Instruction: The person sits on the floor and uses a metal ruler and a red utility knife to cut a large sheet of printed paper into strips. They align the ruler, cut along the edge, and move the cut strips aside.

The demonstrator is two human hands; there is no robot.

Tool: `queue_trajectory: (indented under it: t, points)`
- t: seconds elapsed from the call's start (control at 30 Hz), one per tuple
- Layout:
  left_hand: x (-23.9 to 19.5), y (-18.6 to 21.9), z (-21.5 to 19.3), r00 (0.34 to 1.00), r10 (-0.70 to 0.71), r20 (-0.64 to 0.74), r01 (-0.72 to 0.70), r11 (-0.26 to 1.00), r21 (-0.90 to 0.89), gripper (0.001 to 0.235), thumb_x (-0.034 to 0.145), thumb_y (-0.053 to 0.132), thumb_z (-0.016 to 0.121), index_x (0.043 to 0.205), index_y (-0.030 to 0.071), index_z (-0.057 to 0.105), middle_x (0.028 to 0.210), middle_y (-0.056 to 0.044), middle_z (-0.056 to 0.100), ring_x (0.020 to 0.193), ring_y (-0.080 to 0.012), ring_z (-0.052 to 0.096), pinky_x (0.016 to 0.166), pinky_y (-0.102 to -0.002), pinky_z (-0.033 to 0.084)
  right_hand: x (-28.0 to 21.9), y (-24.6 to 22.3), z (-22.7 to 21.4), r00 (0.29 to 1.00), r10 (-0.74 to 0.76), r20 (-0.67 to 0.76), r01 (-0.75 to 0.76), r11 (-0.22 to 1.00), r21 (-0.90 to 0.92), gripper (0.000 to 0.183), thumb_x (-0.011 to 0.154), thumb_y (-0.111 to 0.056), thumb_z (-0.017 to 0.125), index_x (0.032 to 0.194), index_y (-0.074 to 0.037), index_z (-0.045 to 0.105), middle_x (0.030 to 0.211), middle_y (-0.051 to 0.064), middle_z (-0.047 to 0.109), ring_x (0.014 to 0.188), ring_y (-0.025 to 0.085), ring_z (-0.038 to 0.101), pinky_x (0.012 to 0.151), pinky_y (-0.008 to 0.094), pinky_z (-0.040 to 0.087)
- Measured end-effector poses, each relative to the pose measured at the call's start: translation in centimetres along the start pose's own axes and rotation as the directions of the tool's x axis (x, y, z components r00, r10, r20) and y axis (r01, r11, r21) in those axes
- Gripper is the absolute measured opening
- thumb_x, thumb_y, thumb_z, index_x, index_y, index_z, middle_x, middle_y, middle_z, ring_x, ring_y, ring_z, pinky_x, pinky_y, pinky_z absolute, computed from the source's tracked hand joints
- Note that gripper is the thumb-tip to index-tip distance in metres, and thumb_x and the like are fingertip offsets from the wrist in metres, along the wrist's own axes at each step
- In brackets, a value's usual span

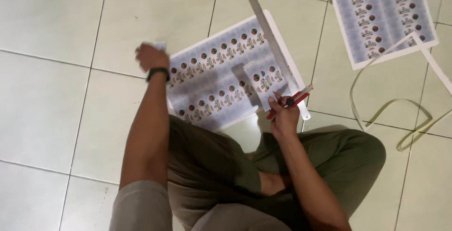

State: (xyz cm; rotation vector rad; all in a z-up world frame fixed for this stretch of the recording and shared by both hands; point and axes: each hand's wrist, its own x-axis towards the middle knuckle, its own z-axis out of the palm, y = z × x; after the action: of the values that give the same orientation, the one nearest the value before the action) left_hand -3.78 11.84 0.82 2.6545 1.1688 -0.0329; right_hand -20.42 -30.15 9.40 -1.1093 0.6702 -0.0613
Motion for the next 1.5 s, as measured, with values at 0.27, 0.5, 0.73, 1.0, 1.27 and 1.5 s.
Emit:
queue_trajectory:
  t: [0.27, 0.5, 0.73, 1.0, 1.27, 1.5]
  points:
    - [-0.9, -3.8, 3.5, 0.999, -0.004, -0.048, 0.003, 1.000, -0.021, 0.033, 0.096, 0.024, 0.075, 0.112, 0.002, 0.057, 0.116, -0.016, 0.052, 0.110, -0.0393, 0.060, 0.087, -0.050, 0.061, -0.1, 1.0, 0.0, 1.000, 0.021, -0.017, -0.021, 1.000, -0.011, 0.041, 0.087, 0.006, 0.080, 0.080, -0.014, 0.044, 0.106, 0.013, 0.073, 0.088, 0.021, 0.068, 0.073, 0.026, 0.049]
    - [-0.9, -3.3, 3.6, 0.998, 0.007, -0.059, -0.012, 0.996, -0.088, 0.044, 0.088, 0.025, 0.087, 0.110, 0.000, 0.058, 0.114, -0.016, 0.054, 0.112, -0.0397, 0.059, 0.090, -0.051, 0.060, -0.2, 1.5, 0.3, 0.999, 0.031, 0.008, -0.032, 0.999, 0.018, 0.042, 0.085, 0.007, 0.079, 0.080, -0.014, 0.044, 0.107, 0.015, 0.072, 0.084, 0.019, 0.067, 0.071, 0.025, 0.050]
    - [-0.5, -3.4, 2.3, 0.998, -0.068, 0.012, 0.069, 0.986, -0.154, 0.048, 0.084, 0.021, 0.090, 0.113, 0.001, 0.057, 0.116, -0.019, 0.055, 0.113, -0.0418, 0.059, 0.091, -0.056, 0.058, -0.9, 0.8, 0.5, 0.999, 0.034, 0.009, -0.034, 0.999, 0.008, 0.041, 0.086, 0.007, 0.079, 0.080, -0.014, 0.044, 0.107, 0.015, 0.072, 0.091, 0.020, 0.067, 0.075, 0.026, 0.049]
    - [0.4, -3.2, 2.3, 0.995, -0.074, 0.072, 0.079, 0.994, -0.078, 0.044, 0.088, 0.023, 0.083, 0.119, 0.007, 0.056, 0.121, -0.015, 0.056, 0.120, -0.0389, 0.056, 0.097, -0.056, 0.051, 0.8, 2.6, -0.7, 0.999, 0.042, 0.025, -0.043, 0.998, 0.042, 0.043, 0.084, 0.007, 0.080, 0.081, -0.014, 0.043, 0.106, 0.016, 0.073, 0.085, 0.020, 0.069, 0.073, 0.027, 0.053]
    - [1.2, -3.4, 3.9, 0.998, -0.062, 0.027, 0.068, 0.947, -0.314, 0.041, 0.096, 0.010, 0.073, 0.122, -0.002, 0.044, 0.120, -0.020, 0.051, 0.103, -0.0484, 0.070, 0.092, -0.058, 0.059, -0.6, 0.9, 0.6, 0.999, 0.048, -0.015, -0.048, 0.999, 0.011, 0.041, 0.086, 0.006, 0.079, 0.081, -0.014, 0.044, 0.105, 0.014, 0.072, 0.084, 0.020, 0.067, 0.071, 0.026, 0.050]
    - [-17.1, 9.9, -7.6, 0.512, 0.799, -0.316, -0.858, 0.496, -0.135, 0.007, 0.093, 0.002, 0.075, 0.097, -0.002, 0.071, 0.085, -0.021, 0.067, 0.081, -0.0390, 0.072, 0.078, -0.046, 0.055, -0.9, 0.0, 2.0, 0.991, -0.069, -0.115, 0.075, 0.996, 0.054, 0.039, 0.090, 0.005, 0.077, 0.080, -0.014, 0.044, 0.105, 0.013, 0.072, 0.085, 0.019, 0.066, 0.072, 0.027, 0.048]
